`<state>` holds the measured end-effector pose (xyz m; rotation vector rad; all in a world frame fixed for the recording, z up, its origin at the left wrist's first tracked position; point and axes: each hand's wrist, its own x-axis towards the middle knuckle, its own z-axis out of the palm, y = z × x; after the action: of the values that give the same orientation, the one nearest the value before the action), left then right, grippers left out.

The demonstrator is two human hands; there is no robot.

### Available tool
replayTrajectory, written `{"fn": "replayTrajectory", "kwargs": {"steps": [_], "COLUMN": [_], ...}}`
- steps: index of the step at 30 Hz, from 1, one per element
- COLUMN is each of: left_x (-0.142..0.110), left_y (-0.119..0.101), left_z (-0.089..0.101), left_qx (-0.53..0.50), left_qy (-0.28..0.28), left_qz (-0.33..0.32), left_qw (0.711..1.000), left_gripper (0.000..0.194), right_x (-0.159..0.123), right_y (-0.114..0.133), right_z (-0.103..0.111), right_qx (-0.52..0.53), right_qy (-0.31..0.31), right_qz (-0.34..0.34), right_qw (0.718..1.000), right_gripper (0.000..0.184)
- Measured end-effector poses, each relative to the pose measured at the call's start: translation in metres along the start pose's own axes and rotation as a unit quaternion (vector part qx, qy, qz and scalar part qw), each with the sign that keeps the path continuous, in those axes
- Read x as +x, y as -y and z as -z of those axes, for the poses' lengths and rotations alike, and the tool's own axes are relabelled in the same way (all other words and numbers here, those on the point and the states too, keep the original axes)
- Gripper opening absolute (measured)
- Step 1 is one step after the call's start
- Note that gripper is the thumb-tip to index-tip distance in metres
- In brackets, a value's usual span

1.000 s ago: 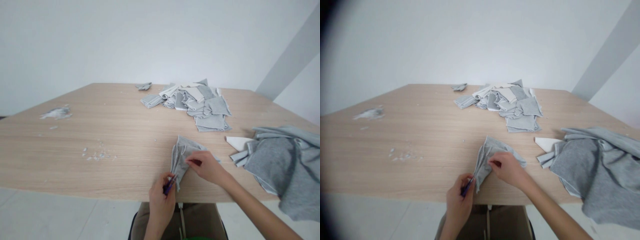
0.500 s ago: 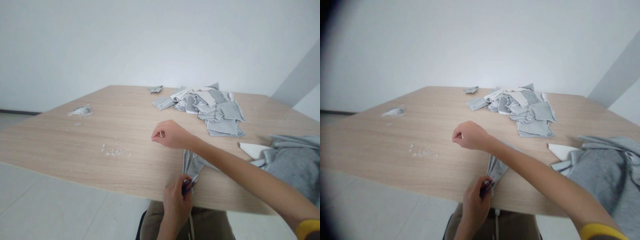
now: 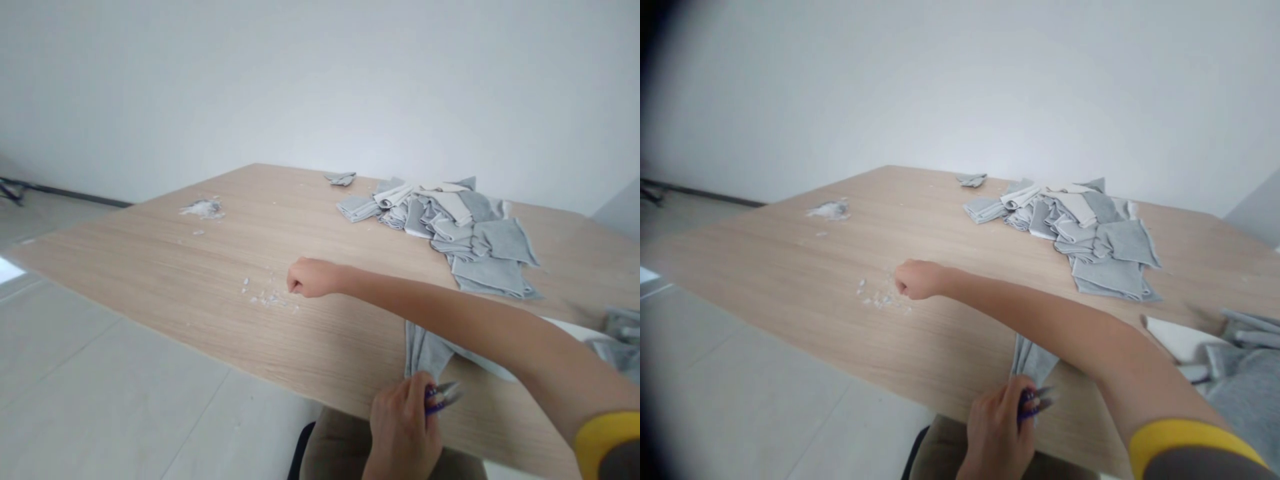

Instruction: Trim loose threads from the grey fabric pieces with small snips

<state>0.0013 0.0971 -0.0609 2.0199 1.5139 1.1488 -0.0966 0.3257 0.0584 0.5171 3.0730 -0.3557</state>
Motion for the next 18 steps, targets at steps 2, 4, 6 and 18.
{"fn": "replayTrajectory", "kwargs": {"steps": [2, 4, 6, 18], "left_x": [0.000, 0.000, 0.000, 0.000], "left_y": [0.001, 0.002, 0.002, 0.004], "left_z": [-0.001, -0.002, -0.003, -0.013], "left_qx": [-0.005, -0.007, -0.007, -0.007], "left_qy": [-0.006, -0.010, -0.017, -0.042], "left_qz": [-0.014, -0.024, -0.027, -0.033], "left_qw": [1.000, 1.000, 0.999, 0.999], "left_gripper": [0.035, 0.034, 0.034, 0.036], "right_x": [0.007, 0.009, 0.008, -0.125], "right_y": [0.001, 0.002, 0.005, -0.054], "right_z": [-0.005, -0.006, -0.001, 0.030], "right_qx": [-0.003, -0.007, -0.013, 0.076], "right_qy": [0.010, 0.008, -0.005, -0.069], "right_qz": [0.003, -0.002, -0.013, -0.280], "right_qw": [1.000, 1.000, 1.000, 0.954], "right_gripper": [0.028, 0.028, 0.021, 0.046]}}
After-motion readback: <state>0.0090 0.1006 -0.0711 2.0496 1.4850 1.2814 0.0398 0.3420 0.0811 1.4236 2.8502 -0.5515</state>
